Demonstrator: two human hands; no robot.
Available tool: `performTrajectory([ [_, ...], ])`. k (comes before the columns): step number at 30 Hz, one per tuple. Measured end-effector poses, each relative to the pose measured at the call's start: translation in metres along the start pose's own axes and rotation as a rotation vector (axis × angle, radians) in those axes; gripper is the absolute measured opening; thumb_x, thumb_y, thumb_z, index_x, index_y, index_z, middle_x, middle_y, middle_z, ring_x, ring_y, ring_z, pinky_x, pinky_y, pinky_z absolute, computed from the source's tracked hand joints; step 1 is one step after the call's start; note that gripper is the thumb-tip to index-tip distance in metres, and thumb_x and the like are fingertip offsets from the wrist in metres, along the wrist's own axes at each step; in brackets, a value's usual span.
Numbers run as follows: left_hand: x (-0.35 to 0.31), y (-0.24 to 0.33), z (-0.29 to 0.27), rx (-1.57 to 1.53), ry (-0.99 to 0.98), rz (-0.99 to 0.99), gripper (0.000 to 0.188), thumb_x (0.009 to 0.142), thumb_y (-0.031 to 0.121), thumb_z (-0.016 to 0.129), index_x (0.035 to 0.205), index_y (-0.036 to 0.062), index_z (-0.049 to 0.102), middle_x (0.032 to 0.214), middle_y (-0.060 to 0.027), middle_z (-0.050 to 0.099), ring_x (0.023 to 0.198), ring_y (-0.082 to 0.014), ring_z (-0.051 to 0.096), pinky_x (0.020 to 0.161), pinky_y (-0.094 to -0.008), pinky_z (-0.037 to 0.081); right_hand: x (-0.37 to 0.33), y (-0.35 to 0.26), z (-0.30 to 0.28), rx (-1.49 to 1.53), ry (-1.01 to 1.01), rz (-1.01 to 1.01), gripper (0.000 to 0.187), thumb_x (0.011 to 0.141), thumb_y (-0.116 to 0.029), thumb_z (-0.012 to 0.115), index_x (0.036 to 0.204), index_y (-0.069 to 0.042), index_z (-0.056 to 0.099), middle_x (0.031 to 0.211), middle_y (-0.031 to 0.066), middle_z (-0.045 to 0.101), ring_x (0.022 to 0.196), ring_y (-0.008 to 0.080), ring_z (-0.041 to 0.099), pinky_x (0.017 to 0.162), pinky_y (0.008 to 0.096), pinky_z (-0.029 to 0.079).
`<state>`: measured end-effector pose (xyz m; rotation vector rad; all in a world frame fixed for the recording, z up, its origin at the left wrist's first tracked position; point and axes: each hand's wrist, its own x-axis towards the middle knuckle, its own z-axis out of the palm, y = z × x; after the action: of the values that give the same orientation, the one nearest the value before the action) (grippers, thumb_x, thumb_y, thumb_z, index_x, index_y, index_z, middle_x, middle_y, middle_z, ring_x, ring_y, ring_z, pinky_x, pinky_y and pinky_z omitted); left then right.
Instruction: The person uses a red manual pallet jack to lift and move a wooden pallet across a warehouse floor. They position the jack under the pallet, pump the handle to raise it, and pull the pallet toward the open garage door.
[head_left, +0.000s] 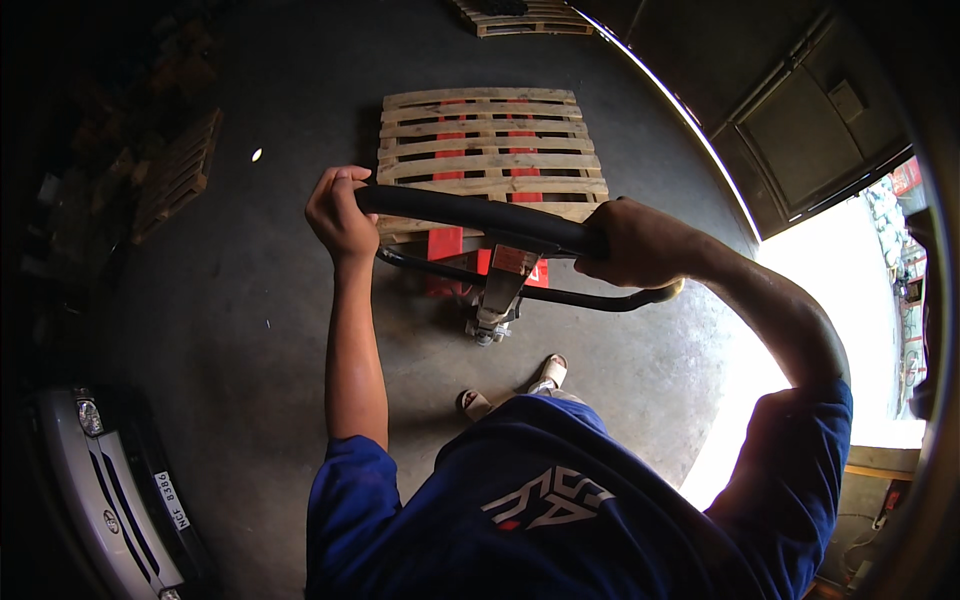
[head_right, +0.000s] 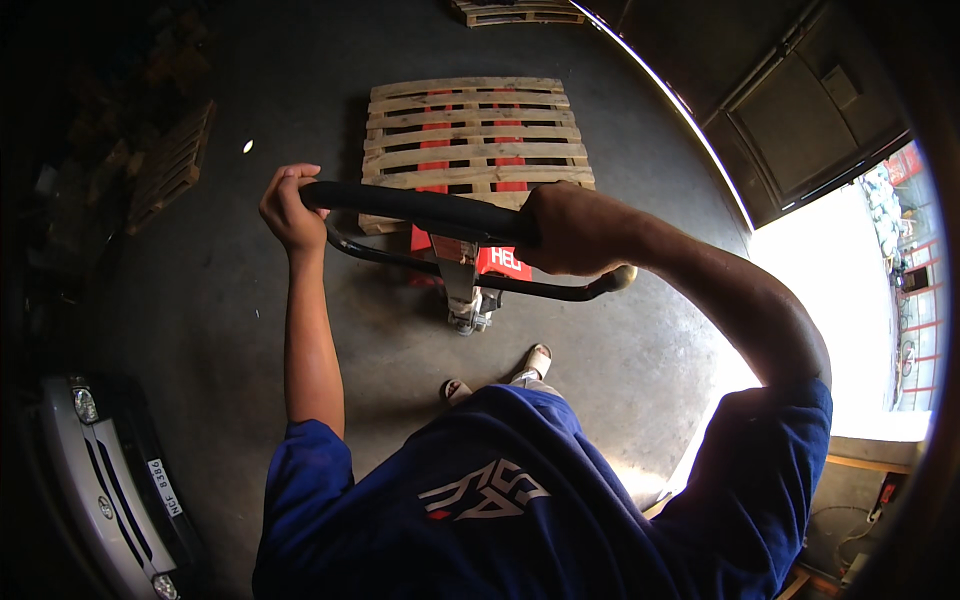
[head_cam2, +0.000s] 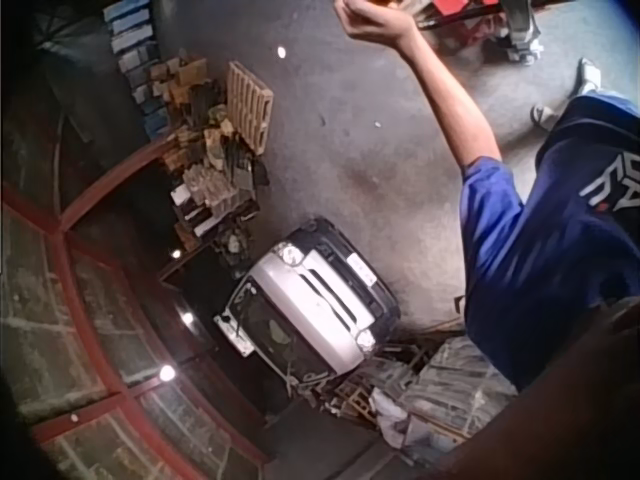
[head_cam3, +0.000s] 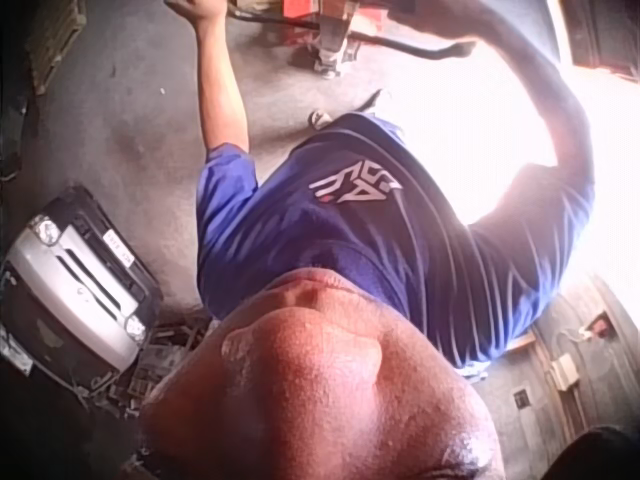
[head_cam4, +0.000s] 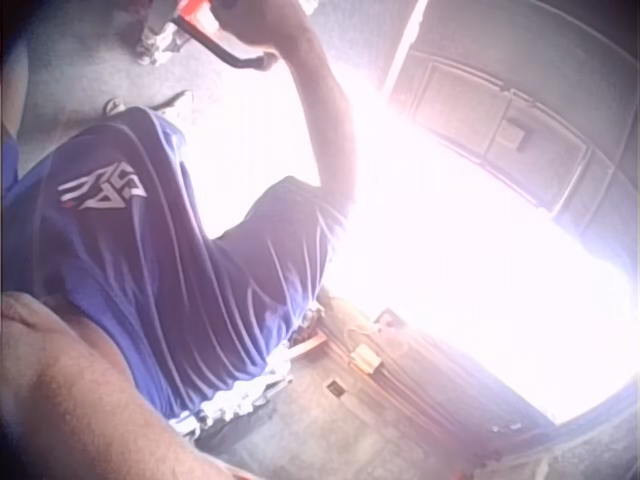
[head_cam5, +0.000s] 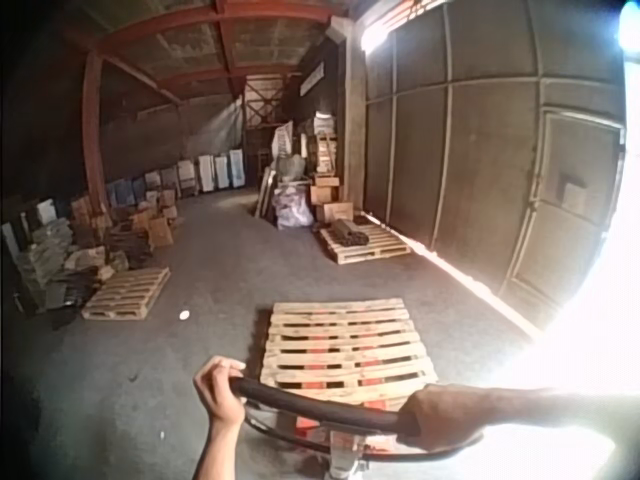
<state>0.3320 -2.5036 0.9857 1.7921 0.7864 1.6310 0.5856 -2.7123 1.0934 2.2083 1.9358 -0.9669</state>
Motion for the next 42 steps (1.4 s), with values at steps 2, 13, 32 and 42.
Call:
performTrajectory([
  [2,0.000,0.000,-0.001,0.003,0.002,0.001,0.040,0.099,0.023,0.044,0.078,-0.0013,0.066,0.055,-0.0055,0.053,0.041,-0.0156,0.051,0.043,-0.0318,0.037,0.000,0.000,0.000,-0.002,0.007,-0.005,0.026,0.095,-0.024,0.071,0.097,0.001,0.071,0.082,0.0138,0.072,0.077,0.0250,0.071,0.075,0.0404,0.056],
  [13,-0.002,0.004,-0.001,0.012,0.011,-0.008,0.039,0.099,0.022,0.044,0.078,-0.0017,0.067,0.057,-0.0068,0.055,0.043,-0.0171,0.053,0.045,-0.0326,0.038,-0.003,0.000,0.000,0.007,-0.003,-0.015,0.026,0.095,-0.025,0.071,0.100,0.001,0.071,0.084,0.0135,0.073,0.079,0.0249,0.072,0.076,0.0400,0.057],
  [32,-0.002,0.005,-0.005,0.026,0.005,0.001,0.041,0.100,0.022,0.042,0.077,-0.0024,0.067,0.060,-0.0077,0.058,0.046,-0.0197,0.055,0.048,-0.0349,0.041,-0.009,-0.003,-0.002,0.026,0.013,-0.040,0.025,0.094,-0.022,0.068,0.100,0.002,0.071,0.086,0.0169,0.073,0.079,0.0278,0.072,0.077,0.0420,0.057],
  [42,-0.003,0.008,-0.006,0.019,0.010,0.018,0.041,0.099,0.022,0.043,0.078,-0.0025,0.067,0.057,-0.0064,0.055,0.043,-0.0168,0.052,0.046,-0.0332,0.040,-0.011,-0.004,-0.002,0.005,0.003,-0.016,0.026,0.094,-0.024,0.072,0.104,0.001,0.071,0.089,0.0149,0.074,0.083,0.0262,0.072,0.079,0.0406,0.057],
])
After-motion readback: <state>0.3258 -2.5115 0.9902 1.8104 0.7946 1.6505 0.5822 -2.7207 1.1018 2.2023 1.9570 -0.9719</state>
